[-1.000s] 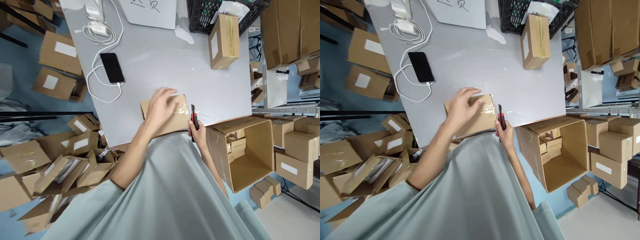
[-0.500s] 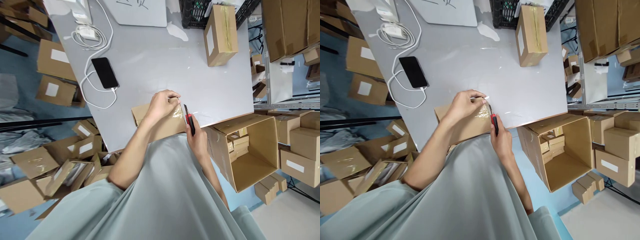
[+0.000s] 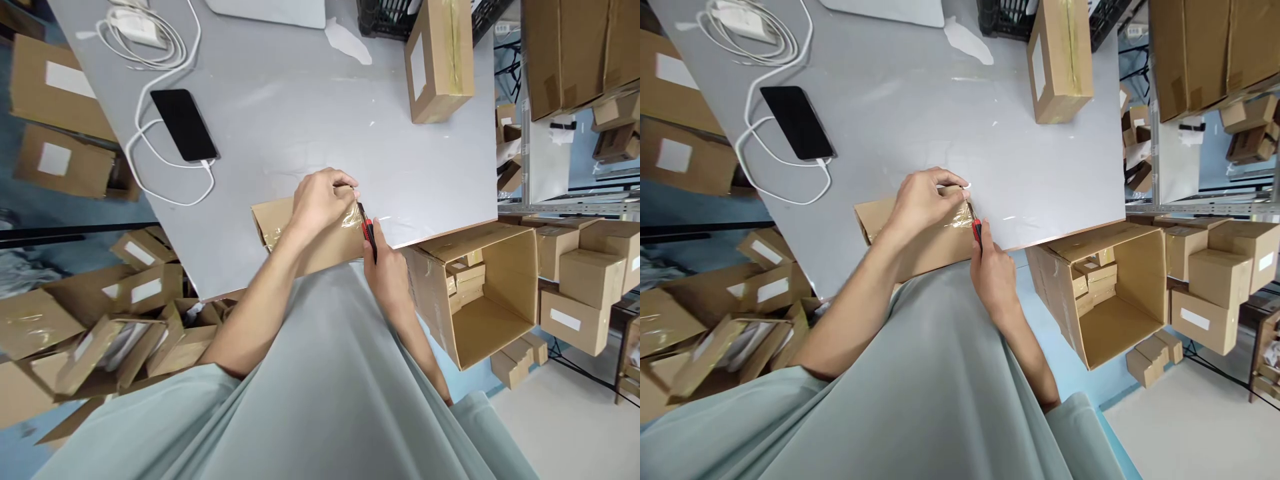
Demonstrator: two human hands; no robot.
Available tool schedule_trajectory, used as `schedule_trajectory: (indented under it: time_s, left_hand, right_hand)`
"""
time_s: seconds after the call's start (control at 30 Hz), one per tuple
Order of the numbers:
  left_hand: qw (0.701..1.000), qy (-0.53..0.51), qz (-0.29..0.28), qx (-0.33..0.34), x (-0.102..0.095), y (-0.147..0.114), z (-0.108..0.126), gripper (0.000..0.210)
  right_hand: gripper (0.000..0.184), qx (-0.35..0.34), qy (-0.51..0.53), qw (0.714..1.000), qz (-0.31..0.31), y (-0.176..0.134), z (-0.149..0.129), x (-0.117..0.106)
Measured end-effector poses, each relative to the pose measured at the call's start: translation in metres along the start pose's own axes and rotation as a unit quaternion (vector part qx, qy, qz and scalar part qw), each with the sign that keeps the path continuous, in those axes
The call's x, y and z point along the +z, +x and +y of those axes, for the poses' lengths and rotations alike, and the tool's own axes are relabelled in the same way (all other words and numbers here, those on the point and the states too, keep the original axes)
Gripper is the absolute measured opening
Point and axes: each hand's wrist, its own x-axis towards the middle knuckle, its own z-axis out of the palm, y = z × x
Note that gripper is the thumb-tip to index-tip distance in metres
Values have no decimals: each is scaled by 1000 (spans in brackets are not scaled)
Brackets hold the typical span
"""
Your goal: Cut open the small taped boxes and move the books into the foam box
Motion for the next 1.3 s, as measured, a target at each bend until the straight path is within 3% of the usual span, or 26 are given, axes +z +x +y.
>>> schedule_trajectory:
  time_s: [0.13,0.37,0.57,0.83,1.3]
  left_hand:
    - [1000,9,0,13,1,-2,1,20]
    - [997,34,22,65,10,1,-7,20]
    - [996,43,7,84,21,-4,-11,25]
    - [995,45,13,90,27,-7,-11,26]
    - [995,42,19,93,32,-10,-10,21]
  right_hand:
    - [64,27,-69,997,-27,-3,-17,-6]
    - [66,31,-160,986,-20,5,-45,-14]
    - [71,39,-198,978,-55,-17,-38,-20]
    - [69,46,-190,979,-57,-19,-39,-17]
    - [71,66,-207,972,-91,-40,-21,4]
